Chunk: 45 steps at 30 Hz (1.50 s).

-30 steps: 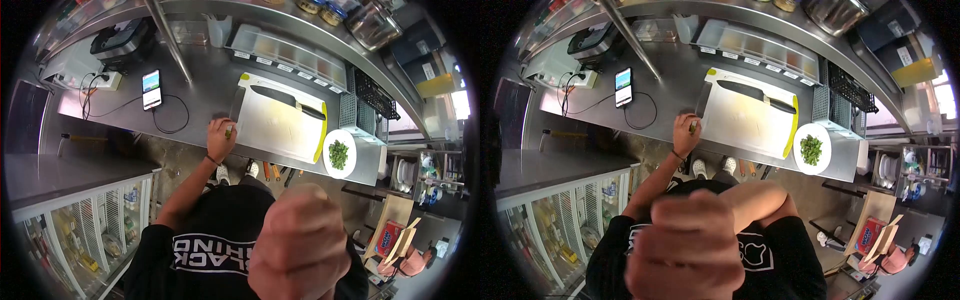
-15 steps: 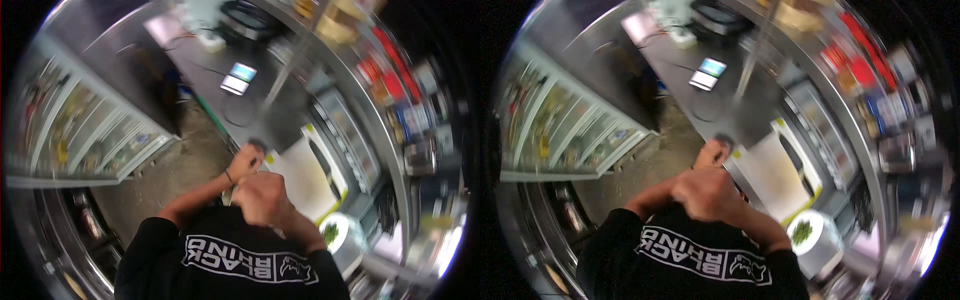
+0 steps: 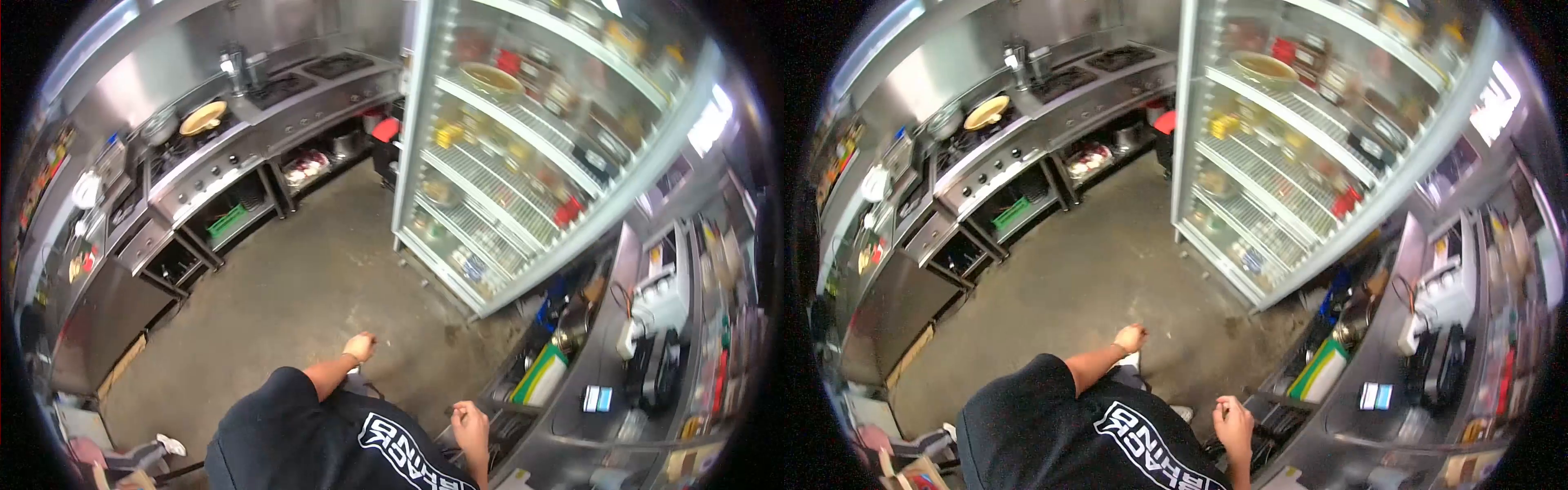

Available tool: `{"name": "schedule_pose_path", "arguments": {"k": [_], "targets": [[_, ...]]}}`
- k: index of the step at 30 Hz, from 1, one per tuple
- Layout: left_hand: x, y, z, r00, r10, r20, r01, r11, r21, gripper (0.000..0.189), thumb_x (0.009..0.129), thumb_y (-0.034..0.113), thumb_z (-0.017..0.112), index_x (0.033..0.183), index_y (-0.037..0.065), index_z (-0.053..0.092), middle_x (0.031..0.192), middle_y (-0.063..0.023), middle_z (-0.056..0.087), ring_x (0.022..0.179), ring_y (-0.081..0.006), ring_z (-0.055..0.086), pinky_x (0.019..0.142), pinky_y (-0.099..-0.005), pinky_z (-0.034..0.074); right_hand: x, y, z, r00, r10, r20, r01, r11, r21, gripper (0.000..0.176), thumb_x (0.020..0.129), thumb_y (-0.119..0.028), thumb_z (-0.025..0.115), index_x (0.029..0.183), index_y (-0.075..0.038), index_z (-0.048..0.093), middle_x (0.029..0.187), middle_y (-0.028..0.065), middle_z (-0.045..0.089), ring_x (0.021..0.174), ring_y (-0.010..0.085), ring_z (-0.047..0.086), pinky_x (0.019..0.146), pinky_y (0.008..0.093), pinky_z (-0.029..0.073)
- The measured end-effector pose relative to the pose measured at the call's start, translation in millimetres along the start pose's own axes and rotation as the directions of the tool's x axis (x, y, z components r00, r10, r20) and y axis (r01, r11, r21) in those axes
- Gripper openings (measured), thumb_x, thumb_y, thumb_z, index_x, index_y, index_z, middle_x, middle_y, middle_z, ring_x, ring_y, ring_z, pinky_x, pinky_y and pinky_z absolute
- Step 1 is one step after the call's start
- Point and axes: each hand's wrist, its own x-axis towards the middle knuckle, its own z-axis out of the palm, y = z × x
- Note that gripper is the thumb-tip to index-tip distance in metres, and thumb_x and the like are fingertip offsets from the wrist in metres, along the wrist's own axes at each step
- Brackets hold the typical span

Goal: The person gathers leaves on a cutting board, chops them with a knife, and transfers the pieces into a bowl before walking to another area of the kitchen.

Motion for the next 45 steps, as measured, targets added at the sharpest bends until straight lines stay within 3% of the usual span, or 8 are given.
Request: {"name": "schedule_pose_path", "arguments": {"k": [10, 15, 23, 29, 33, 35, 38, 45], "targets": [[-49.2, -230.9, -86.1, 0.841, -0.538, 0.062, 0.541, 0.839, -0.05, 0.03, 0.088, 0.033, 0.058, 0.107, 0.015, 0.072, 0.109, -0.0172, 0.068, 0.106, -0.0349, 0.064, 0.092, -0.0449, 0.051, 198.7, 33.0, 221.6, 0.953, -0.04, 0.3, 0.11, 0.969, -0.222, 0.021, 0.084, -0.023, 0.064, 0.092, -0.005, 0.072, 0.076, 0.0168, 0.069, 0.081, 0.0349, 0.068, 0.075, 0.0433, 0.053], [-58.1, -306.6, -139.6, 0.772, -0.636, 0.014, 0.627, 0.758, -0.179, 0.027, 0.087, 0.029, 0.058, 0.106, 0.016, 0.072, 0.106, -0.0154, 0.069, 0.103, -0.0334, 0.065, 0.091, -0.043, 0.052, 227.0, 176.4, 362.7, 0.355, 0.199, 0.914, 0.458, 0.815, -0.356, 0.042, 0.086, -0.043, 0.058, 0.107, -0.009, 0.069, 0.109, 0.02, 0.066, 0.1, 0.0365, 0.064, 0.083, 0.0436, 0.051], [-80.3, -377.8, -203.1, 0.581, -0.805, -0.118, 0.633, 0.539, -0.556, 0.02, 0.083, 0.027, 0.064, 0.097, 0.017, 0.074, 0.098, -0.0122, 0.072, 0.096, -0.0299, 0.068, 0.088, -0.0416, 0.053, 333.2, 26.2, 431.8, 0.489, 0.354, 0.797, 0.232, 0.828, -0.51, 0.039, 0.087, -0.041, 0.057, 0.099, -0.007, 0.07, 0.101, 0.0205, 0.068, 0.096, 0.0375, 0.065, 0.083, 0.0441, 0.052], [-145.7, -418.0, -155.5, 0.357, -0.934, 0.031, 0.77, 0.276, -0.575, 0.025, 0.083, 0.035, 0.064, 0.093, 0.016, 0.076, 0.096, -0.0133, 0.072, 0.093, -0.0298, 0.068, 0.086, -0.041, 0.054, 475.4, 48.6, 565.1, 0.513, 0.116, 0.85, 0.527, 0.739, -0.419, 0.038, 0.088, -0.04, 0.056, 0.093, -0.006, 0.071, 0.094, 0.0209, 0.069, 0.093, 0.0383, 0.066, 0.083, 0.0445, 0.052], [-189.1, -437.6, -130.1, 0.035, -0.995, 0.094, 0.822, -0.025, -0.568, 0.024, 0.081, 0.032, 0.066, 0.095, 0.016, 0.076, 0.096, -0.0134, 0.072, 0.092, -0.0294, 0.069, 0.085, -0.0402, 0.054, 583.3, -127.6, 684.1, 0.198, 0.065, 0.978, 0.962, 0.176, -0.207, 0.032, 0.086, -0.033, 0.054, 0.091, -0.007, 0.072, 0.107, 0.0197, 0.067, 0.098, 0.0357, 0.064, 0.085, 0.046, 0.05], [-193.2, -442.3, -146.7, -0.096, -0.984, 0.147, 0.663, -0.173, -0.728, 0.022, 0.079, 0.031, 0.067, 0.091, 0.015, 0.076, 0.093, -0.0134, 0.072, 0.09, -0.0289, 0.069, 0.085, -0.0397, 0.055, 602.0, -245.6, 732.1, 0.132, -0.37, 0.92, 0.987, 0.137, -0.086, 0.022, 0.077, -0.022, 0.057, 0.084, -0.013, 0.075, 0.093, 0.0103, 0.071, 0.087, 0.0307, 0.068, 0.077, 0.0421, 0.055], [-188.4, -460.6, -163.7, -0.222, -0.972, 0.076, 0.574, -0.194, -0.796, 0.022, 0.078, 0.033, 0.069, 0.089, 0.016, 0.077, 0.091, -0.0131, 0.072, 0.089, -0.0285, 0.07, 0.084, -0.0392, 0.055, 561.4, -458.6, 766.9, 0.297, -0.304, 0.905, 0.901, 0.404, -0.16, 0.033, 0.09, -0.028, 0.047, 0.094, -0.007, 0.072, 0.105, 0.0151, 0.068, 0.1, 0.039, 0.062, 0.087, 0.0462, 0.051], [-185.4, -492.2, -186.3, -0.238, -0.94, 0.243, 0.468, -0.33, -0.82, 0.025, 0.079, 0.035, 0.069, 0.093, 0.017, 0.076, 0.096, -0.0147, 0.071, 0.094, -0.0315, 0.068, 0.086, -0.0401, 0.054, 380.7, -726.8, 877.6, -0.028, -0.665, 0.747, 0.878, 0.341, 0.336, 0.023, 0.09, -0.028, 0.057, 0.102, -0.011, 0.067, 0.104, 0.013, 0.068, 0.109, 0.0338, 0.059, 0.09, 0.043, 0.048]]}}
